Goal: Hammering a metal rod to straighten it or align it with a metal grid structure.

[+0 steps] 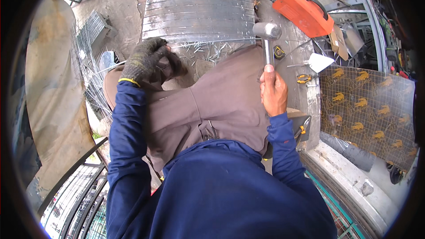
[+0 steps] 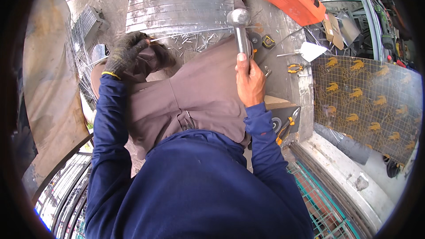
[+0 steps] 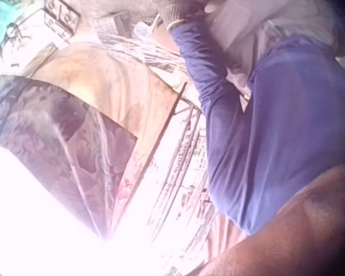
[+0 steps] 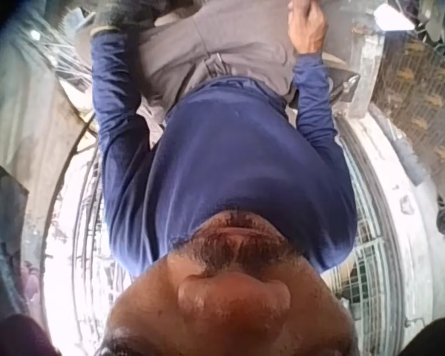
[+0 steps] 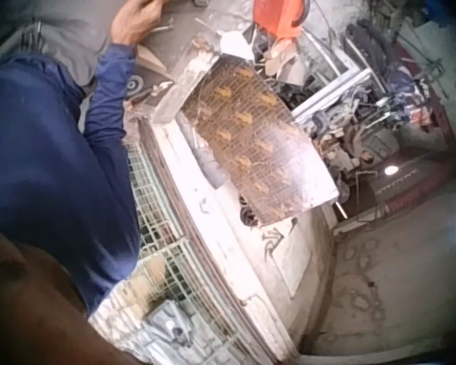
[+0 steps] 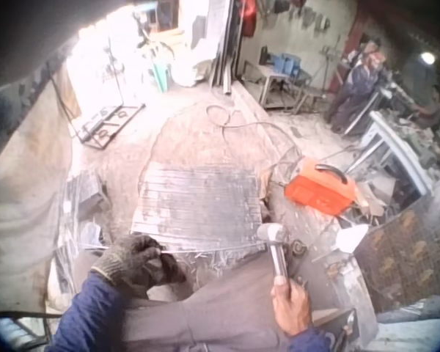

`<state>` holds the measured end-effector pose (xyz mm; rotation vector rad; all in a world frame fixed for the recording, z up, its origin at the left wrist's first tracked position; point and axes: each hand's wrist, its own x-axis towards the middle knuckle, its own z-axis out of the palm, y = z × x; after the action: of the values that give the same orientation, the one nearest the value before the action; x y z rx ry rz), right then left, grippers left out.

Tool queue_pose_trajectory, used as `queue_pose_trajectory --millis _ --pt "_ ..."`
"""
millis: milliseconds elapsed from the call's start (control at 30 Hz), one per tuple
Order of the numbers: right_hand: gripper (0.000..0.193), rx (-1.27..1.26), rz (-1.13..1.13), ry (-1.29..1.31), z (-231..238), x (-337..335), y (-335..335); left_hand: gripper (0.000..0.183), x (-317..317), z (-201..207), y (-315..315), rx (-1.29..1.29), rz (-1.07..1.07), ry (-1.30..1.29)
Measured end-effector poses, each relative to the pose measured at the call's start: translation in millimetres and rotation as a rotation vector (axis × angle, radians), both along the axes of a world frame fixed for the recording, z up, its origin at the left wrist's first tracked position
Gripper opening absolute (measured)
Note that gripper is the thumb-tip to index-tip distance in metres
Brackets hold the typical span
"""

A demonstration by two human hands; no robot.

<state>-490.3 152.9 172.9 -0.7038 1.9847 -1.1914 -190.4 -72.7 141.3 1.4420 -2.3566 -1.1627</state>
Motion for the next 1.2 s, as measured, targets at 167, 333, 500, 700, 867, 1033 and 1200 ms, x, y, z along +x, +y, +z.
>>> queue_pose_trajectory --millis 167,333,500,700,867,1033,1200 --pt "0.050 -0.031 0.022 -0.018 8 -1 5 0.032 1 -6 2 -0.049 -0.028 -0.067" --pt "0.050 -0.100 0.007 0.099 -1 -3 2 0.034 -2 -12 2 0.011 0.023 -0.041" --pt "0.058 0.176 0.071 0.106 -8 -10 -4 0.032 1 -15 -3 -0.062 -0.024 -0.054" --pt "0.057 0.041 0.043 0.015 41 -7 -6 0.032 15 7 -10 -0.005 -0.090 -0.051" --pt "0.056 -0.010 0.036 0.012 46 2 -9 0.034 24 6 -17 0.090 -0.099 -0.092" --pt "0.059 0.008 0.009 0.086 -16 1 0 0.033 18 5 -16 0.106 -0.110 -0.057" --pt "0.056 0.132 -0.010 0.004 -4 9 -5 0.030 15 9 -12 0.064 -0.066 -0.044"
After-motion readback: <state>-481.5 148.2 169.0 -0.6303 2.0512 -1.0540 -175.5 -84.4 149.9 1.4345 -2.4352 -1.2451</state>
